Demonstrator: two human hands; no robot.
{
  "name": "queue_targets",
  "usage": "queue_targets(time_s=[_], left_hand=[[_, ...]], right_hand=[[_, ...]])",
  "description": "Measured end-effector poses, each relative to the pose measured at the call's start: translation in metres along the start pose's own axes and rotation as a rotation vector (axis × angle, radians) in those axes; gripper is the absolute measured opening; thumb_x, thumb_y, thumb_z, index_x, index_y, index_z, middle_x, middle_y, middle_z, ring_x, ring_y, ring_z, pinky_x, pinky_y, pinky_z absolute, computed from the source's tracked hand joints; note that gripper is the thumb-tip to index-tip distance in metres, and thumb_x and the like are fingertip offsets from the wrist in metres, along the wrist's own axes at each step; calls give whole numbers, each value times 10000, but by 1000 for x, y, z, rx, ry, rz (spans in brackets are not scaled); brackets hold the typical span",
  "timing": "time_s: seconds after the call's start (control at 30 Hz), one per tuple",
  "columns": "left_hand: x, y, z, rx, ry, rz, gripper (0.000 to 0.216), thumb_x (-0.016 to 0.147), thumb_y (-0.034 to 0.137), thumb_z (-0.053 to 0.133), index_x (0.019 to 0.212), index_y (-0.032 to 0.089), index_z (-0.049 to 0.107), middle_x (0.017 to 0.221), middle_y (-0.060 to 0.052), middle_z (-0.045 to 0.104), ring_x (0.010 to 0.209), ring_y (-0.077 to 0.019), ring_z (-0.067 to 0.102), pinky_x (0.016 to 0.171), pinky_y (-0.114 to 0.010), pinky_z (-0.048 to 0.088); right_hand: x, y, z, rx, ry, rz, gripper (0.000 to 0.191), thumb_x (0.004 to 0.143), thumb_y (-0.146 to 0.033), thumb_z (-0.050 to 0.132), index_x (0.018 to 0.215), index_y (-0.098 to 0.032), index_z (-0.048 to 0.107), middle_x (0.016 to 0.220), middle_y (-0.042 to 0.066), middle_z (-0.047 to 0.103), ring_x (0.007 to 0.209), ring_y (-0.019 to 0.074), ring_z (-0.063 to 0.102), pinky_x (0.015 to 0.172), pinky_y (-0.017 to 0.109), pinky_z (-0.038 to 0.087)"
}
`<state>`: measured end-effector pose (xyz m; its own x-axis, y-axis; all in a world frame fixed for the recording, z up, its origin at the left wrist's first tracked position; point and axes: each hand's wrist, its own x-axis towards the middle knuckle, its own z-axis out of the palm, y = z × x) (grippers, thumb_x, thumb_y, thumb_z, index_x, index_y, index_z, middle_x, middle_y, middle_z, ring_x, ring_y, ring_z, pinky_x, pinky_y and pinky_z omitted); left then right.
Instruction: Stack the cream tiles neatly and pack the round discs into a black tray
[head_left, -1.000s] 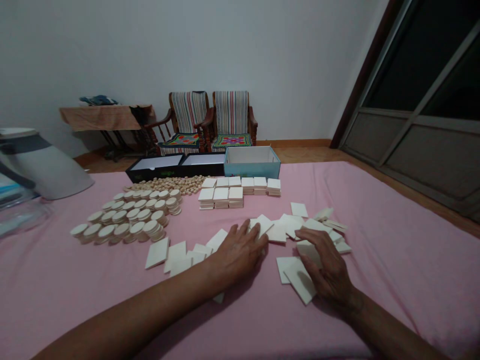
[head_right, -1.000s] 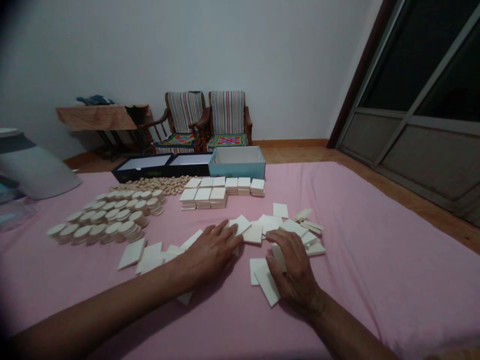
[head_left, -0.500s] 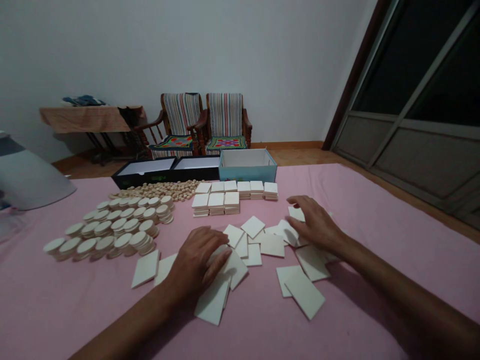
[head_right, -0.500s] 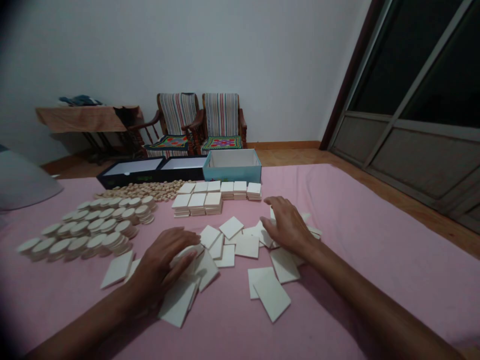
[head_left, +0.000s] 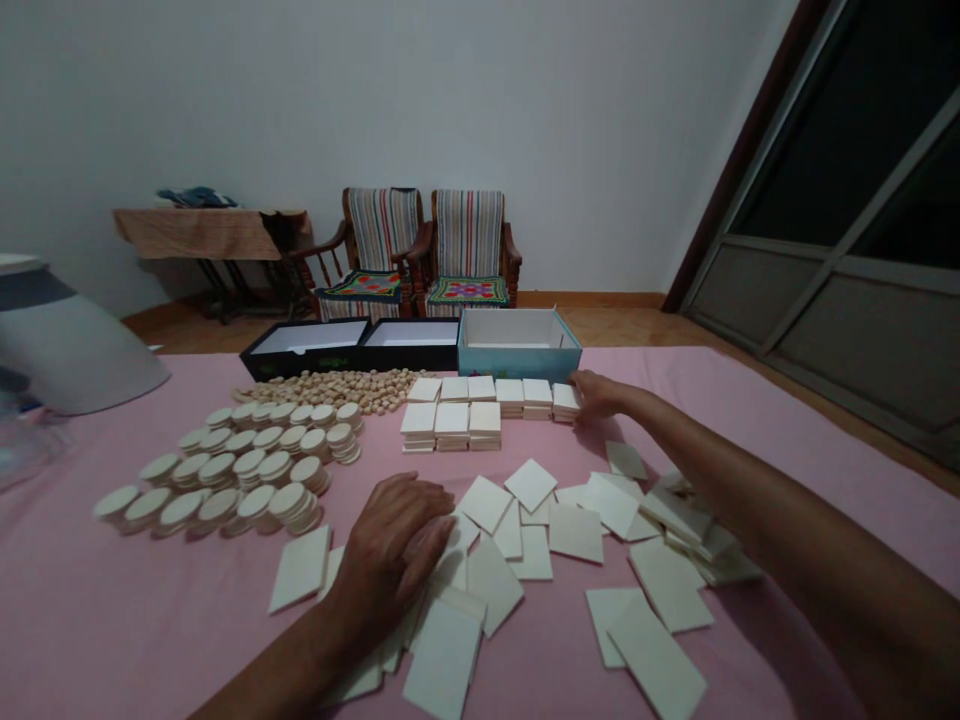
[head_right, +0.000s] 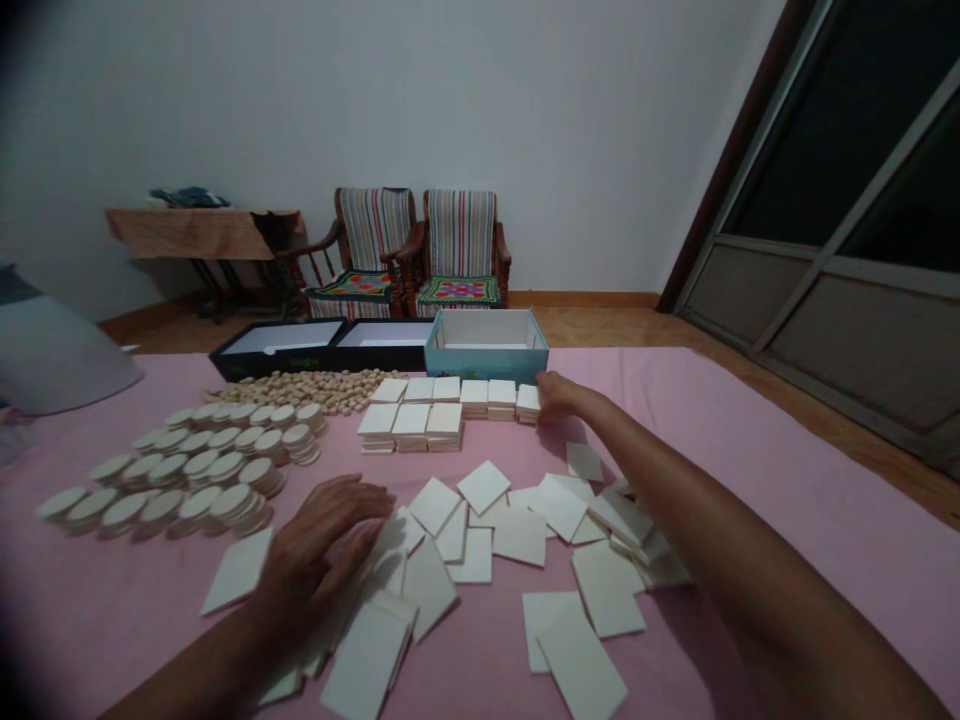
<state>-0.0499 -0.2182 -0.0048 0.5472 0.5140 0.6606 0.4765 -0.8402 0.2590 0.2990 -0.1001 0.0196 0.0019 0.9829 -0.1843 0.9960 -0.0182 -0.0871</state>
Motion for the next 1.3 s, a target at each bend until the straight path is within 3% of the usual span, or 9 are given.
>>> queue_targets(time_s=[0.2, 0.37, 0.6, 0.83, 0.9, 1.03, 1.1, 1.2, 1.3], left_hand=[[-1, -2, 0, -27, -6, -23, 147, 853, 122, 500, 947, 187, 594, 886, -48, 689, 862, -181, 626, 899, -407, 458], [0, -3, 1, -53, -13, -41, 150, 853, 107, 503, 948, 188, 586, 877, -48, 684, 853, -176, 621, 895, -411, 457], [1, -3, 1, -72, -21, -52, 143, 862, 122, 484, 929, 185, 593, 858, -53, 682, 833, -176, 621, 876, -398, 472], [0, -4, 2, -57, -47, -63, 125, 869, 147, 489, 903, 167, 608, 824, -47, 669, 789, -168, 603, 858, -384, 464], [-1, -4, 3, -56, -73, -67, 124, 873, 160, 492, 895, 165, 613, 820, -48, 664, 784, -168, 594, 859, -385, 456], [1, -1, 4, -56, -173, -82, 160, 894, 212, 480, 849, 170, 627, 793, -53, 651, 773, -175, 583, 786, -359, 458], [2, 2, 5, -45, -260, -89, 216, 908, 247, 464, 799, 172, 634, 733, -49, 635, 736, -174, 578, 728, -335, 459], [4, 4, 5, -41, -357, -81, 248, 917, 266, 456, 788, 176, 648, 696, -45, 632, 723, -175, 587, 707, -325, 468], [1, 2, 7, -41, -345, -88, 210, 910, 280, 472, 912, 183, 659, 849, -74, 676, 828, -195, 613, 760, -351, 491]], right_hand=[[13, 3, 1, -11, -99, -39, 677, 542, -241, 782, 1147, -98, 516, 1145, 148, 605, 1012, 250, 590, 839, 293, 472], [18, 3, -2, -26, -124, -54, 656, 555, -206, 762, 1149, -93, 505, 1188, 176, 579, 1063, 273, 567, 863, 311, 460], [20, 0, 1, -39, -144, -52, 548, 564, -160, 724, 1074, -121, 528, 1083, 150, 625, 977, 266, 602, 794, 316, 482], [0, 2, -14, -84, -106, -35, 787, 527, -204, 764, 1246, -105, 459, 1231, 181, 527, 1109, 296, 531, 867, 336, 452], [-16, 2, -20, -88, -73, -57, 732, 571, -210, 737, 1248, -114, 474, 1220, 167, 534, 1108, 288, 531, 856, 323, 449], [-54, -19, -16, 62, -39, -315, 376, 715, -179, 603, 1089, -147, 597, 1042, 107, 625, 907, 206, 596, 771, 291, 460], [-70, -36, -6, 142, -55, -500, 330, 741, -165, 569, 1068, -151, 609, 1013, 94, 635, 896, 193, 586, 789, 299, 457], [-85, -59, 11, 199, -66, -707, 543, 671, -103, 616, 1207, -160, 547, 1213, 105, 564, 1097, 217, 504, 951, 346, 384], [-92, -69, 22, 226, -100, -760, 627, 641, -60, 606, 1252, -160, 513, 1243, 107, 545, 1138, 217, 474, 983, 356, 352]])
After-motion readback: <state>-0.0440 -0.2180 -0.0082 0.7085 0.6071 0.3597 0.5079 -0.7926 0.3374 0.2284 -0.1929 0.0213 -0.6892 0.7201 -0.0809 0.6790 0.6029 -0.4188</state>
